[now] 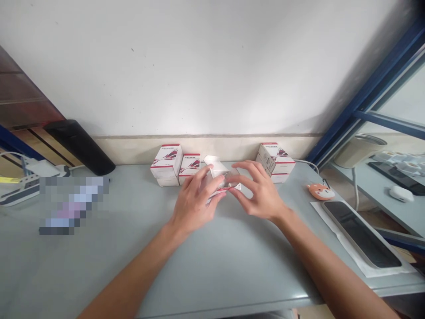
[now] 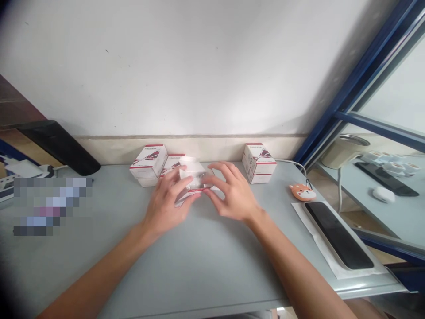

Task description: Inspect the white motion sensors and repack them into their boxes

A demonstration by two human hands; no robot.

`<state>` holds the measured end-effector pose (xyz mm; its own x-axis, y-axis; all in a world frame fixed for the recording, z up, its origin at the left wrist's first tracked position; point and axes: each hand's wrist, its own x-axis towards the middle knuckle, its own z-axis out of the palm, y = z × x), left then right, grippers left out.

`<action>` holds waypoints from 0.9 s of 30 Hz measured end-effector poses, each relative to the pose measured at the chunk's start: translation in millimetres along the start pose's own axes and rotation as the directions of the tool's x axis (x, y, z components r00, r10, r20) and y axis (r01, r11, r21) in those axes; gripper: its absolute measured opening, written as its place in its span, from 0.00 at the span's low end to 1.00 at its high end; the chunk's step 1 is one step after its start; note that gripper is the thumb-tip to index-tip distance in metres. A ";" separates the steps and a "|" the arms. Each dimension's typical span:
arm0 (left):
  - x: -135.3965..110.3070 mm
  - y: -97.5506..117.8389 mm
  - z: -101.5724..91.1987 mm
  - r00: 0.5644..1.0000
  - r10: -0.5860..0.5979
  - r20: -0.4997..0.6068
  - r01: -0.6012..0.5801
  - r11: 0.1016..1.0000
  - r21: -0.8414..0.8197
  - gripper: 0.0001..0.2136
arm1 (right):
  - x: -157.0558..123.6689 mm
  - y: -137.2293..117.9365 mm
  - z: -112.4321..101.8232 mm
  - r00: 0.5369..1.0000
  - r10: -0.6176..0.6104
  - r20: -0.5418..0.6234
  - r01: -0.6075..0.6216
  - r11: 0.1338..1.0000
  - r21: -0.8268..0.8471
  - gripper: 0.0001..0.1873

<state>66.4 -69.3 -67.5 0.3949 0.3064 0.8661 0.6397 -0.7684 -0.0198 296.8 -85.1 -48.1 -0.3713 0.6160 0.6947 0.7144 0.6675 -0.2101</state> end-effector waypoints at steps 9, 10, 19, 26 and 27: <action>-4.3 -5.2 4.1 0.994 -0.109 0.002 0.109 0.994 -0.032 0.28 | -4.2 23.2 10.0 0.948 0.253 -0.191 -0.257 0.966 0.001 0.06; -4.7 -5.9 4.7 0.992 -0.124 -0.002 0.124 0.992 -0.036 0.29 | -6.5 28.5 13.4 0.931 0.333 -0.150 -0.341 0.939 -0.033 0.07; -6.8 -10.2 7.9 0.974 -0.225 -0.002 0.223 0.968 -0.114 0.30 | -26.8 45.2 42.3 0.818 0.570 0.070 -0.554 0.816 -0.167 0.11; -7.3 -7.9 7.5 0.993 -0.046 0.105 0.055 0.995 -0.082 0.27 | -1.5 7.4 9.2 0.918 0.301 -0.258 -0.285 0.953 0.098 0.11; -7.2 -6.7 7.0 0.992 -0.021 0.125 0.030 0.997 -0.070 0.25 | 0.5 0.6 6.9 0.931 0.247 -0.271 -0.228 0.969 0.100 0.10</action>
<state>63.9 -62.5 -77.1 0.4607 0.3904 0.7971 0.6035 -0.7963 0.0413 292.9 -81.5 -52.7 -0.0089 0.6246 0.7809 0.7172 0.5482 -0.4303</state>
